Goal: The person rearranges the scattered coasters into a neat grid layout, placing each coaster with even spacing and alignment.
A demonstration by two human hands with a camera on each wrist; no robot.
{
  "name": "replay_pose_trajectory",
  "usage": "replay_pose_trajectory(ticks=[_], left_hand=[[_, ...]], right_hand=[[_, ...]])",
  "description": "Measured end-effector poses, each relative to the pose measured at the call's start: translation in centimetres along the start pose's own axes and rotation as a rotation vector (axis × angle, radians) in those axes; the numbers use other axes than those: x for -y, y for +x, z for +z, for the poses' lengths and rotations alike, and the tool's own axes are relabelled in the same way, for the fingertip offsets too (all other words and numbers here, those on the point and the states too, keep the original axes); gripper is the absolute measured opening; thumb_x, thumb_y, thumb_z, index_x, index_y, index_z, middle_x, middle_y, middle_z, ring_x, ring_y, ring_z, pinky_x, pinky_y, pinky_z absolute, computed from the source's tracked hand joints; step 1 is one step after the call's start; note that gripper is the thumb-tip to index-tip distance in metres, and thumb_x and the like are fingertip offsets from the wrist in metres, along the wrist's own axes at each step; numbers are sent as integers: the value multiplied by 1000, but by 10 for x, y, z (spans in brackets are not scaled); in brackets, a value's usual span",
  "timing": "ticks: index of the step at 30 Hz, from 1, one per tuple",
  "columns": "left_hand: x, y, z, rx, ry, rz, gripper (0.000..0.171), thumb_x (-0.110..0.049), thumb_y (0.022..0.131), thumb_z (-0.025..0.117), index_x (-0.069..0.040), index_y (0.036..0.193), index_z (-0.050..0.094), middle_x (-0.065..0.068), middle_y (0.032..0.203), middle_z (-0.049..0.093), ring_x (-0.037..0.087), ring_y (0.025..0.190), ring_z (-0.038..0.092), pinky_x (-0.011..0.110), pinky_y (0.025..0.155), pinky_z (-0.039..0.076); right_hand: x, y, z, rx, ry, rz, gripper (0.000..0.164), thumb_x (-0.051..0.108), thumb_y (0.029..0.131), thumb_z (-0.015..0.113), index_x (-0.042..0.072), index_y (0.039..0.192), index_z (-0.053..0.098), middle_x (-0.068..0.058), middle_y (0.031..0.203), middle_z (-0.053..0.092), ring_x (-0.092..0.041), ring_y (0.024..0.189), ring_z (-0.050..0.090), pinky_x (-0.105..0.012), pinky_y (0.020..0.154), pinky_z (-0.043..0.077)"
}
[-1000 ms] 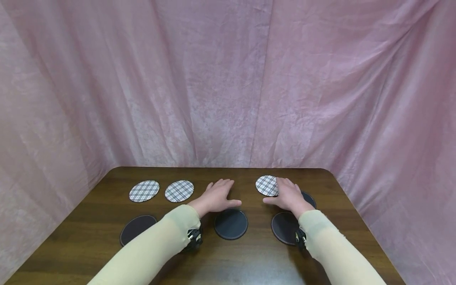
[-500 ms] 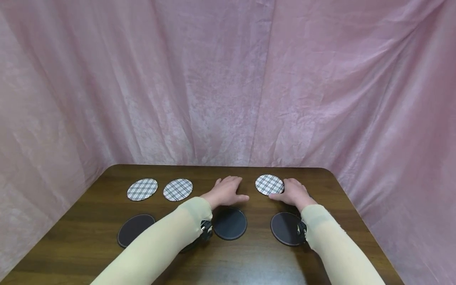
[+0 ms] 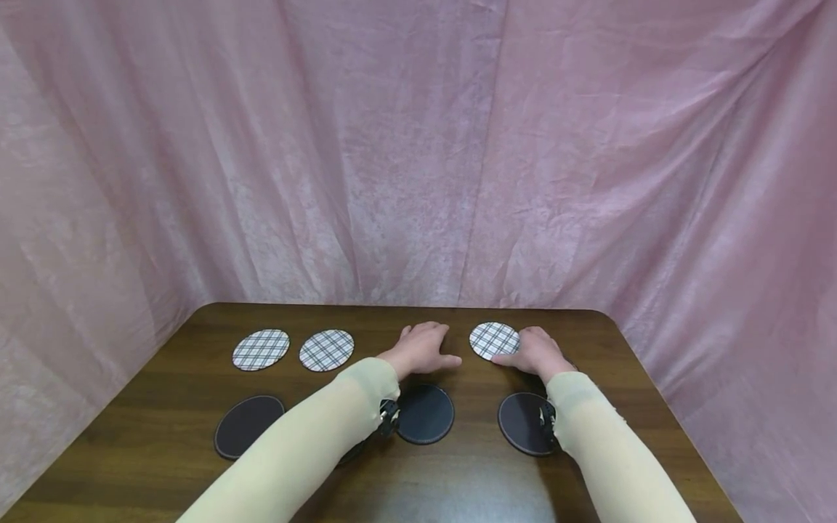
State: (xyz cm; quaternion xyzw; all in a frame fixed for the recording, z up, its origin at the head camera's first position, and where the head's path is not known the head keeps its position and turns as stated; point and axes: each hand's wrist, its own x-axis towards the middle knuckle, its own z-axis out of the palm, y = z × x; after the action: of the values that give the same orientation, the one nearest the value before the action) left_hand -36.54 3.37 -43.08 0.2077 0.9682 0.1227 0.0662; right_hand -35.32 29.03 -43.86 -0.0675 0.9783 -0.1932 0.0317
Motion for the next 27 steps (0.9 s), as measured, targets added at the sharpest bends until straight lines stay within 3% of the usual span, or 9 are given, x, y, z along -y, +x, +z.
replay_pose_trajectory(ticks=[7, 15, 20, 27], left_hand=[[2, 5, 3, -37, 35, -41, 72, -54, 102, 77, -8, 155, 62, 13, 152, 60, 35, 139, 53, 54, 118, 42], [2, 2, 1, -44, -5, -63, 71, -54, 100, 81, -8, 151, 65, 14, 146, 61, 36, 136, 53, 55, 116, 42], [8, 11, 10, -38, -34, -67, 72, -55, 97, 83, -8, 149, 66, 14, 144, 61, 37, 135, 52, 58, 115, 42], [8, 15, 12, -34, -36, -80, 60, -55, 96, 84, -9, 134, 73, 13, 134, 64, 36, 128, 54, 57, 111, 44]], right_hand=[[0, 1, 2, -7, 11, -8, 81, 42, 94, 87, -24, 132, 60, -42, 140, 57, -56, 135, 52, -63, 113, 44], [12, 5, 7, 26, 0, -40, 80, 41, 93, 90, -22, 133, 61, -38, 138, 59, -51, 132, 54, -61, 111, 46], [17, 6, 9, 40, 8, -61, 74, 38, 91, 92, -19, 130, 65, -33, 133, 63, -47, 127, 57, -58, 109, 48], [27, 5, 11, 66, 6, -41, 76, 35, 87, 96, -16, 134, 66, -32, 136, 63, -51, 132, 55, -60, 109, 47]])
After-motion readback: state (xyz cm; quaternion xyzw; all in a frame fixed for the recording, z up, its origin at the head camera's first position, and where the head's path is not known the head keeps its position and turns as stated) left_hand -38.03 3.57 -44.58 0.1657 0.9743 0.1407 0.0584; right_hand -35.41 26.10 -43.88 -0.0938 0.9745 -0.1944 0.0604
